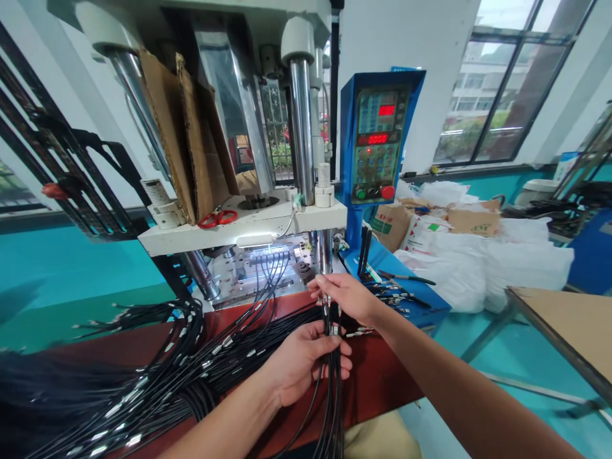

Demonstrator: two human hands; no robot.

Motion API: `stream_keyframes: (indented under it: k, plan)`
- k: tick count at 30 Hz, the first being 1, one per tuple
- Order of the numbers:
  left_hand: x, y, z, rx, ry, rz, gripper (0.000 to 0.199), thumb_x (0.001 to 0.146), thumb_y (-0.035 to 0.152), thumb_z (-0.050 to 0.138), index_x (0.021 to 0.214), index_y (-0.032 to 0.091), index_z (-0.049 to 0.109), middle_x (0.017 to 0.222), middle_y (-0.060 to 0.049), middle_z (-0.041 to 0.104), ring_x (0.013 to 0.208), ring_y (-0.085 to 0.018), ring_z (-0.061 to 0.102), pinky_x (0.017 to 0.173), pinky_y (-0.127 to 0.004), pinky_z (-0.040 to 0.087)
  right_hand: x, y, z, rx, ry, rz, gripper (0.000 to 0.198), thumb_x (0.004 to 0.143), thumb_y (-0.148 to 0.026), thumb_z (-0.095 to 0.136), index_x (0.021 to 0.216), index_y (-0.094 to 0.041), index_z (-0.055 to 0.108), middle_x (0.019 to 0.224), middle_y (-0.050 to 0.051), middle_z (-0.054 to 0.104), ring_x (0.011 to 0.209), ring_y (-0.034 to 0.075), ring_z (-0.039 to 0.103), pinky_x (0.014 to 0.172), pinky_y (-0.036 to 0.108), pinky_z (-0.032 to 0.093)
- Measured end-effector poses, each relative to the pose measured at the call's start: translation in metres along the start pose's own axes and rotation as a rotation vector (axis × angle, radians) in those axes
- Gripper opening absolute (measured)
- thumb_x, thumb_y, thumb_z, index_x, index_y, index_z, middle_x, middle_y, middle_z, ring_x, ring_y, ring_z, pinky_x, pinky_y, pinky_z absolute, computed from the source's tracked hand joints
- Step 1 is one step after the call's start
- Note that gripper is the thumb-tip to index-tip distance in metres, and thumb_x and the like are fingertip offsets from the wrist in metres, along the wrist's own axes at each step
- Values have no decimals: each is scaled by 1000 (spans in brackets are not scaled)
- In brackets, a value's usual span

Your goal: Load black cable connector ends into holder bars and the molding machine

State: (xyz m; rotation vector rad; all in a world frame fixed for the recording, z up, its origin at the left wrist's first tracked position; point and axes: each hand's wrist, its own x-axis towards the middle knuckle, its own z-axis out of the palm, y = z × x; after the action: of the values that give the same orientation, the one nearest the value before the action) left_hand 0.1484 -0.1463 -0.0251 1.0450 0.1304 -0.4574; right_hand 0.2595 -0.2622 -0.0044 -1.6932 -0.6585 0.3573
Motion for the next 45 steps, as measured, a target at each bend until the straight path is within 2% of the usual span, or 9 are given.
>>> stream_keyframes:
  k: [5,12,16,21,26,33,39,42,45]
  plan:
    - [-9,3,-3,-24,-47,70,27,82,26,63,104,15,52,86,-7,66,67,-14,66,68,-29,52,-5,0,-8,156,-12,95,44,83,-49,64,118,-22,63,98,5,69,85,18,63,73,30,50]
    - [-12,10,-5,-57,-32,252,36,80,32,67,108,13,54,98,-10,66,71,-14,65,70,-29,51,-31,-12,9,371,-248,194,32,85,-46,64,92,-15,61,70,1,62,46,7,49,41,19,40]
    - [-12,11,-7,-35,-1,318,34,77,23,70,104,12,54,83,-5,63,71,-12,63,67,-23,47,-39,-8,25,339,-146,171,34,83,-42,67,102,-15,60,84,5,66,49,7,53,40,18,40]
    - [-16,9,-10,132,181,370,24,77,21,68,97,12,59,77,1,54,63,-7,53,57,-18,43,-44,6,38,449,24,135,28,80,-35,71,100,-17,62,90,5,66,79,17,64,67,27,54]
    - [-13,5,-15,76,203,327,27,79,26,65,101,12,56,77,-2,59,62,-10,57,58,-23,47,-46,13,48,551,111,214,29,84,-45,64,99,-22,57,89,2,64,55,14,59,49,31,54]
    - [-9,1,-18,30,209,298,31,74,30,72,96,12,58,73,-2,60,58,-9,57,55,-22,46,-46,14,57,637,186,247,27,85,-45,63,96,-23,53,79,0,60,48,13,55,43,33,53]
    - [-13,10,-23,-27,298,288,23,76,20,69,95,13,58,77,-3,63,66,-12,63,63,-24,51,-47,17,53,657,305,211,30,76,-25,74,99,-20,56,94,5,63,78,16,63,69,29,54]
    - [-22,22,-26,-146,176,141,25,77,18,67,99,16,56,85,-4,64,68,-12,65,68,-27,53,-45,15,48,684,387,215,27,75,-25,75,96,-19,58,85,1,60,68,10,56,58,20,48]
    - [-29,29,-28,-127,47,165,27,79,20,68,103,17,58,85,-2,62,70,-11,63,71,-27,52,-42,6,46,799,302,169,24,80,-31,72,95,-18,60,77,-3,50,50,3,34,40,16,28]
